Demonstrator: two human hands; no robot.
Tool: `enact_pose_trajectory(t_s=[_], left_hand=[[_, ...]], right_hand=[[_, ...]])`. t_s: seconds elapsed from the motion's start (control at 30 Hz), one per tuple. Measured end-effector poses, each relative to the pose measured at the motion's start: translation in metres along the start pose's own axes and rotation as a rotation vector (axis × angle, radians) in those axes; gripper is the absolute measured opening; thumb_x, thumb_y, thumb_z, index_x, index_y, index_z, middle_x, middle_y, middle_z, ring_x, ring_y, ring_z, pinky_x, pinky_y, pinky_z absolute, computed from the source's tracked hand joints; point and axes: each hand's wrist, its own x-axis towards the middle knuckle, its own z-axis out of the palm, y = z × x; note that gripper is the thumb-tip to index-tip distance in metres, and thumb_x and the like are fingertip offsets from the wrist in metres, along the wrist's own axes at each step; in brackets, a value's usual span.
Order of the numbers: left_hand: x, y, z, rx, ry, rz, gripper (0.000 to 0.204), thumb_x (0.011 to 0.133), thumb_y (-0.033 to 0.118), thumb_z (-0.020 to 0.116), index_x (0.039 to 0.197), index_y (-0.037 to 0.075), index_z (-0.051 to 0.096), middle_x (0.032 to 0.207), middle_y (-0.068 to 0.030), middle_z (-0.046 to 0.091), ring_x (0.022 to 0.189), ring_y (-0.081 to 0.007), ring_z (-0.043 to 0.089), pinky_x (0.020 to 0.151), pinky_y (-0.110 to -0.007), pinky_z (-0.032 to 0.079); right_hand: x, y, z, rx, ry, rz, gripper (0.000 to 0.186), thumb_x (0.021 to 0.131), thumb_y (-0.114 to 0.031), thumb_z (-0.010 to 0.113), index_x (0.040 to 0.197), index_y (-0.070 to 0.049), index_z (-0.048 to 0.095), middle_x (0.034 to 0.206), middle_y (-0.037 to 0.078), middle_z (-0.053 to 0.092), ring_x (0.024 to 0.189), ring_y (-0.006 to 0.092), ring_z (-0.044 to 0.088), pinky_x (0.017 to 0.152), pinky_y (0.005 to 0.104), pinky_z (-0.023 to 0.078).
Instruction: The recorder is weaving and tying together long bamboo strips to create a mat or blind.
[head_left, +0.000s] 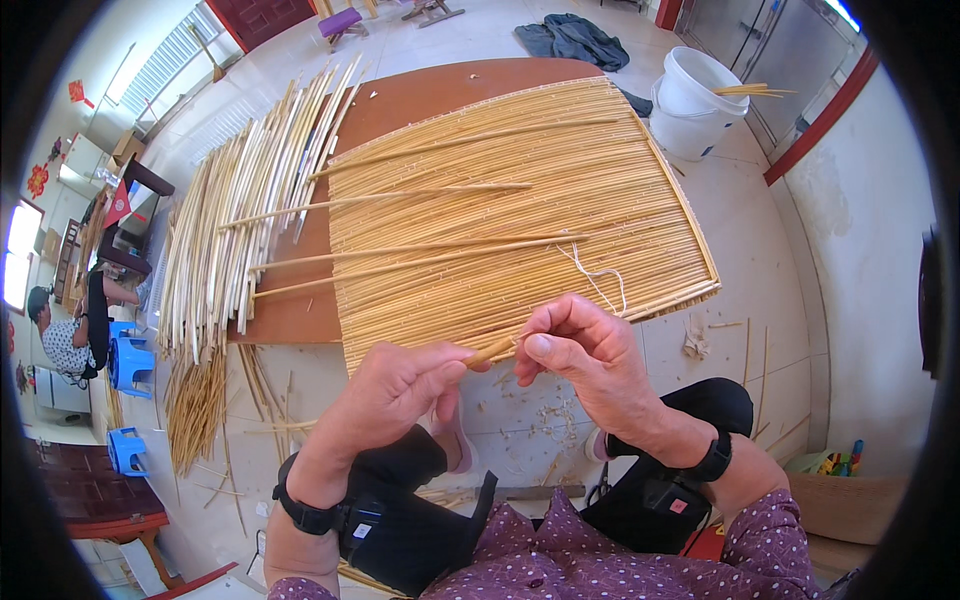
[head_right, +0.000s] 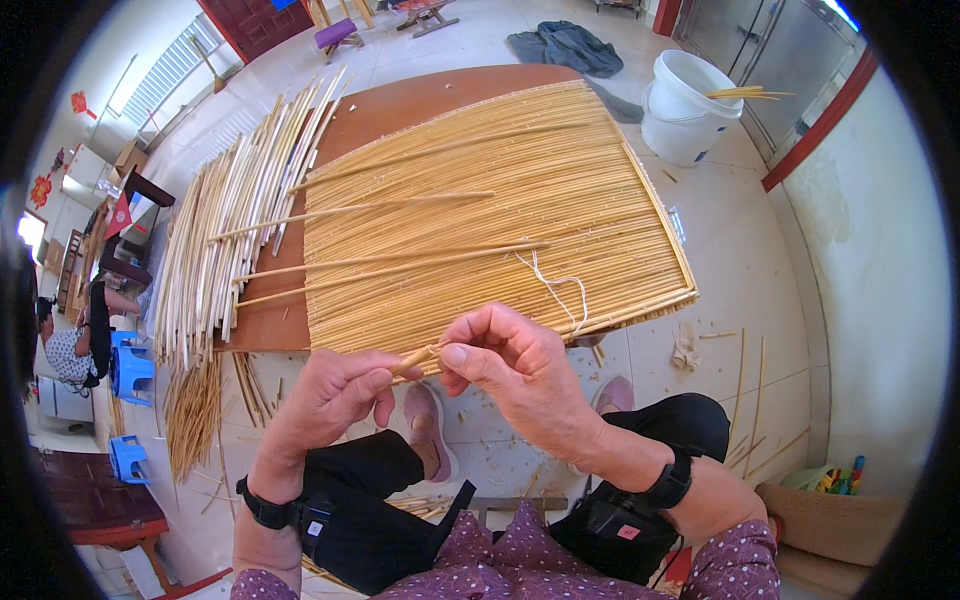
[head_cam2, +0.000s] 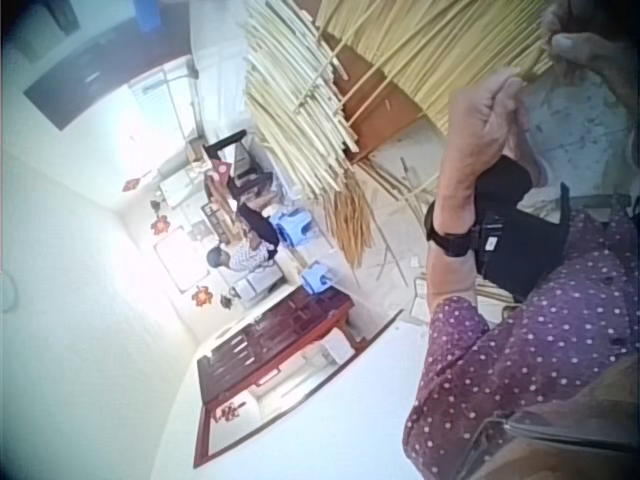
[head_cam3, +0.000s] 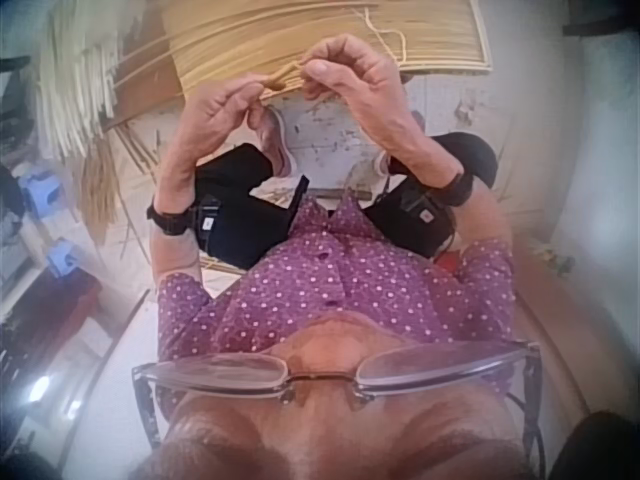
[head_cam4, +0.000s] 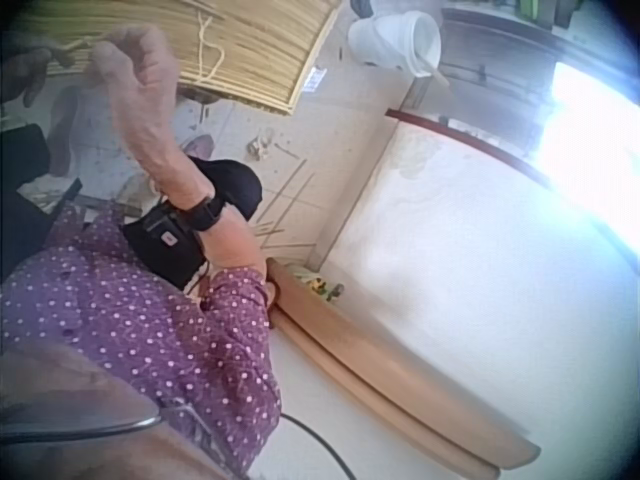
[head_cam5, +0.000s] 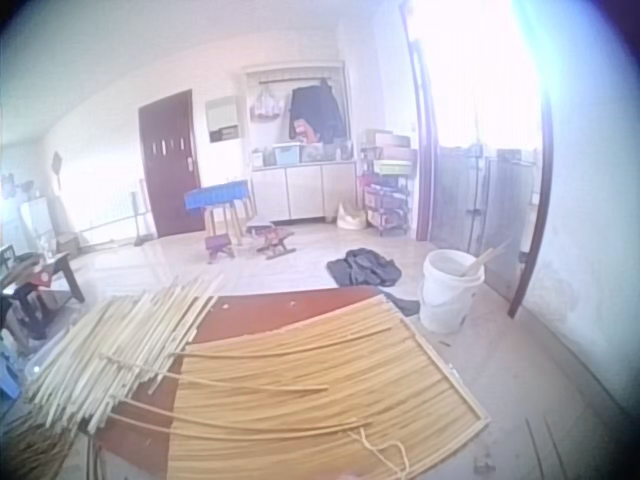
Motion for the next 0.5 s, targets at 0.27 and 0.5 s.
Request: enact_pose_trajectory(t_s=[0.27, 0.5], left_hand=[[0.0006, -0.0012, 0.0005, 0.024, -0.014, 0.014, 0.024, 0.1, 0.02, 0.05, 0.109, 0.005, 0.067, 0.058, -0.0021, 0.059, 0.054, -0.0099, 0.057, 0.055, -0.025, 0.047], [0.0004, -0.0054, 0.0015, 0.031, -0.009, 0.01, 0.023, 0.099, 0.019, 0.051, 0.108, 0.005, 0.067, 0.058, -0.0024, 0.059, 0.053, -0.0106, 0.058, 0.054, -0.025, 0.047]], right_hand=[[-0.0008, 0.0007, 0.0001, -0.102, 0.025, -0.036, 0.011, 0.096, -0.01, 0.057, 0.096, 0.001, 0.058, 0.082, 0.003, 0.061, 0.074, 0.009, 0.059, 0.069, 0.0229, 0.051], [-0.0012, 0.0002, 0.0009, -0.122, 0.036, -0.021, 0.008, 0.095, -0.008, 0.057, 0.096, 0.0, 0.057, 0.082, 0.002, 0.061, 0.074, 0.0081, 0.059, 0.069, 0.0224, 0.051]])
